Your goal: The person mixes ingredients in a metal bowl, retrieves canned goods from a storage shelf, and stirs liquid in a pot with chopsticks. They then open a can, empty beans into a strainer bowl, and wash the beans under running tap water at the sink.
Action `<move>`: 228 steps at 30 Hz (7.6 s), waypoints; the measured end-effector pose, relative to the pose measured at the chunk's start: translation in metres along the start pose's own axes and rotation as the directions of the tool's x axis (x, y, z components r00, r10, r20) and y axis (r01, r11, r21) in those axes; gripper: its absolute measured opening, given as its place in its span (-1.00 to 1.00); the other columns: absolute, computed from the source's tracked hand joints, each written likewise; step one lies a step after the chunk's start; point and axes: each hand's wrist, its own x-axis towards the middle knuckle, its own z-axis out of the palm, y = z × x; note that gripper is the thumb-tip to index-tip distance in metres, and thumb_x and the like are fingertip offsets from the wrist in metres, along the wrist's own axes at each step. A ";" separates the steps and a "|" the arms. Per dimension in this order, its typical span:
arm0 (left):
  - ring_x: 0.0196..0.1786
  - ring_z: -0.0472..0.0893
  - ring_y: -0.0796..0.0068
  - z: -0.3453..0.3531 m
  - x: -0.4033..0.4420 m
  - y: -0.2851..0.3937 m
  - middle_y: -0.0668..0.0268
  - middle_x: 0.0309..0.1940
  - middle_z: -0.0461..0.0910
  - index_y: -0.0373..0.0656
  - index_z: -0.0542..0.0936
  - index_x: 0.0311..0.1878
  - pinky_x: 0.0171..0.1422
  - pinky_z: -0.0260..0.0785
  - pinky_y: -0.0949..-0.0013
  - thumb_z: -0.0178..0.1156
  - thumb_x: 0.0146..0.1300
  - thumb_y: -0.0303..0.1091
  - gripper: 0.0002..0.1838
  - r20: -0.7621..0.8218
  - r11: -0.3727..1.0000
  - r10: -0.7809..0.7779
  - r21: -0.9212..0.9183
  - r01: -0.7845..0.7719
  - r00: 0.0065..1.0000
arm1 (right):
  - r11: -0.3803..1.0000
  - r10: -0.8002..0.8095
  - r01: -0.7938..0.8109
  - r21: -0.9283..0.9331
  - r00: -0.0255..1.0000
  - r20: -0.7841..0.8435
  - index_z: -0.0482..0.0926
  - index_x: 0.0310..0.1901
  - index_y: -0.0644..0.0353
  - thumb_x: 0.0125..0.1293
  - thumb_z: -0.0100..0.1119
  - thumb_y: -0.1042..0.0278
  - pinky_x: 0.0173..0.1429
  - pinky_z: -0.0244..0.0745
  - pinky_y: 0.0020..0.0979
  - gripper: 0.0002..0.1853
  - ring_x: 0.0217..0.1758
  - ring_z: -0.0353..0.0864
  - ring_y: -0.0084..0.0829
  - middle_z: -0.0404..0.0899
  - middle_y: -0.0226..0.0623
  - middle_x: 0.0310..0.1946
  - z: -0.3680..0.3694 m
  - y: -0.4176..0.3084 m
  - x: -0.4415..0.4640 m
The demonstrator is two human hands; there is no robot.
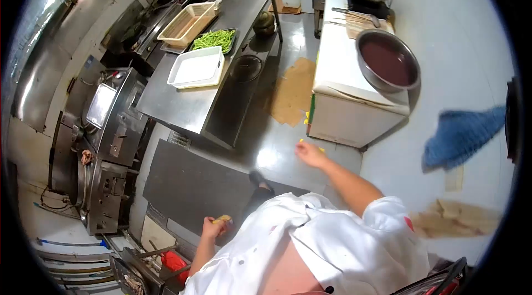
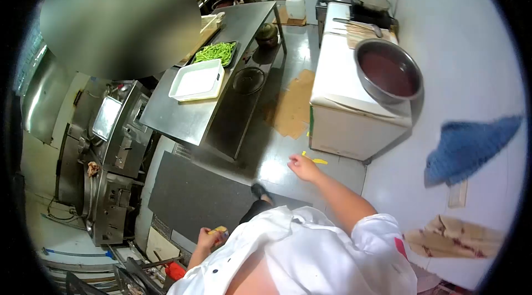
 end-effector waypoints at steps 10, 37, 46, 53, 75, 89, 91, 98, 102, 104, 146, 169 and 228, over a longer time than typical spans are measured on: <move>0.14 0.61 -0.01 0.055 0.280 0.374 -0.09 0.08 0.55 -0.33 0.50 0.14 0.20 0.53 0.07 0.58 -0.09 0.03 -0.18 0.317 0.705 0.449 0.449 -0.549 0.836 | 0.880 0.361 -0.286 0.380 0.922 -0.142 0.56 0.22 0.22 0.54 0.21 0.24 0.11 0.57 -0.43 -0.66 -0.06 0.65 -0.51 0.69 -0.34 -0.06 -0.014 -0.031 0.155; -0.08 0.58 0.25 0.354 0.511 0.957 0.10 -0.09 0.52 -0.29 0.41 0.09 0.08 0.52 0.24 0.58 -0.01 -0.28 -0.33 0.754 0.516 0.502 0.133 -0.846 0.424 | 0.949 0.267 -0.109 0.297 0.779 -0.567 0.59 0.22 0.21 0.51 0.25 0.15 0.12 0.62 -0.35 -0.61 -0.02 0.72 -0.40 0.74 -0.23 -0.02 -0.324 -0.069 0.628; 0.01 0.58 0.17 0.547 0.527 1.159 0.08 -0.01 0.50 -0.24 0.43 0.09 0.15 0.49 0.19 0.60 -0.02 -0.27 -0.33 0.961 0.127 0.267 0.036 -0.991 0.069 | 0.722 0.689 -0.134 0.679 0.236 -0.685 0.62 0.16 0.24 0.50 0.23 0.25 0.03 0.60 -0.37 -0.68 -0.12 0.67 -0.48 0.72 -0.25 -0.14 -0.330 -0.043 0.627; 0.18 0.56 0.03 0.651 0.546 1.231 0.02 0.11 0.51 -0.23 0.43 0.18 0.26 0.45 0.12 0.62 -0.01 -0.10 -0.22 0.978 -0.054 0.062 -0.198 -0.979 -0.201 | 0.777 0.594 -0.217 0.591 -0.058 -0.803 0.63 0.06 0.19 0.47 0.20 0.37 -0.06 0.58 -0.35 -0.79 -0.22 0.64 -0.47 0.68 -0.31 -0.26 -0.357 -0.065 0.642; 0.11 0.57 0.06 0.818 0.517 1.357 0.01 0.10 0.49 -0.24 0.42 0.20 0.20 0.49 0.13 0.60 0.00 -0.27 -0.26 0.953 -0.069 -0.024 -0.305 -0.950 -0.304 | 0.536 0.254 -0.691 -0.486 0.680 -0.687 0.57 -0.19 0.12 0.19 0.24 0.31 -0.11 0.61 -0.07 -0.82 -0.22 0.71 -0.10 0.66 -0.22 -0.29 -0.595 0.001 0.659; 0.03 0.55 -0.07 1.014 0.447 1.428 0.04 -0.04 0.53 -0.21 0.54 -0.08 0.04 0.49 -0.02 0.39 -0.05 -0.33 -0.58 0.695 -0.504 -0.381 -0.709 -0.493 -0.610 | 0.753 -0.132 -0.657 -0.030 -0.107 -0.985 0.66 -0.13 0.28 0.31 0.24 0.53 -0.07 0.68 -0.22 -0.88 -0.16 0.75 -0.10 0.74 -0.12 -0.19 -0.758 -0.184 0.775; -0.04 0.54 -0.06 1.026 0.453 1.421 0.04 -0.06 0.53 -0.21 0.55 -0.15 0.00 0.48 0.01 0.35 -0.09 -0.40 -0.63 0.629 -0.493 -0.365 -0.756 -0.431 -0.687 | 0.804 -0.057 -0.593 -0.047 0.002 -0.998 0.70 -0.15 0.21 0.29 0.23 0.47 -0.07 0.64 -0.18 -0.86 -0.17 0.73 -0.10 0.73 -0.16 -0.23 -0.779 -0.165 0.801; -0.11 0.53 -0.01 1.034 0.450 1.417 0.07 -0.14 0.51 -0.23 0.58 -0.09 -0.05 0.46 0.04 0.27 -0.05 -0.43 -0.63 0.538 -0.487 -0.294 -0.796 -0.361 -0.790 | 0.572 0.203 -0.816 -0.083 0.239 -0.950 0.73 -0.12 0.07 0.27 0.17 0.30 -0.01 0.44 -0.18 -0.78 -0.25 0.67 -0.18 0.69 -0.31 -0.34 -0.830 -0.096 0.816; -0.11 0.53 0.05 1.035 0.447 1.420 0.07 -0.12 0.51 -0.23 0.57 -0.08 -0.09 0.44 0.06 0.24 0.03 -0.42 -0.67 0.576 -0.506 -0.352 -0.780 -0.368 -0.738 | 0.432 0.143 -0.884 -0.177 0.261 -0.955 0.74 -0.16 0.07 0.25 0.19 0.36 -0.03 0.44 -0.19 -0.81 -0.25 0.67 -0.20 0.69 -0.32 -0.37 -0.862 -0.078 0.797; -0.12 0.53 0.06 1.036 0.446 1.422 0.07 -0.14 0.51 -0.23 0.57 -0.09 -0.11 0.43 0.06 0.24 0.03 -0.41 -0.68 0.578 -0.480 -0.357 -0.788 -0.386 -0.734 | 0.480 0.082 -0.866 -0.139 0.202 -0.976 0.74 -0.17 0.09 0.23 0.19 0.40 -0.02 0.49 -0.19 -0.82 -0.22 0.68 -0.20 0.71 -0.31 -0.34 -0.868 -0.073 0.788; 0.00 0.54 0.03 1.034 0.440 1.430 0.10 -0.11 0.49 -0.21 0.58 -0.02 0.03 0.46 0.01 0.45 -0.01 -0.29 -0.54 0.590 -0.463 -0.420 -0.793 -0.396 -0.689 | 0.769 0.497 0.034 0.638 -0.659 -0.564 0.68 -0.04 0.26 0.60 -0.01 0.08 -0.15 0.41 -0.44 -0.60 -0.27 0.45 -0.56 0.78 -0.35 -0.21 -0.881 -0.077 0.679; -0.01 0.54 0.03 1.034 0.440 1.428 0.09 -0.11 0.49 -0.22 0.57 0.00 0.04 0.46 0.03 0.46 -0.05 -0.31 -0.50 0.605 -0.469 -0.420 -0.783 -0.409 -0.676 | 0.476 0.801 -0.203 0.855 -0.301 -0.518 0.71 -0.37 0.20 0.41 0.17 0.16 -0.35 0.34 -0.49 -0.69 -0.42 0.49 -0.62 0.69 -0.41 -0.44 -0.934 -0.013 0.680; 0.01 0.55 0.05 1.034 0.442 1.427 0.10 -0.10 0.52 -0.19 0.60 0.01 0.03 0.43 0.05 0.44 -0.01 -0.24 -0.51 0.608 -0.501 -0.402 -0.772 -0.392 -0.685 | 0.531 0.132 -0.498 0.686 -0.751 -0.647 0.68 -0.13 0.34 0.47 0.08 0.00 0.01 0.56 -0.09 -0.54 -0.14 0.72 -0.02 0.75 0.01 -0.22 -0.905 -0.034 0.645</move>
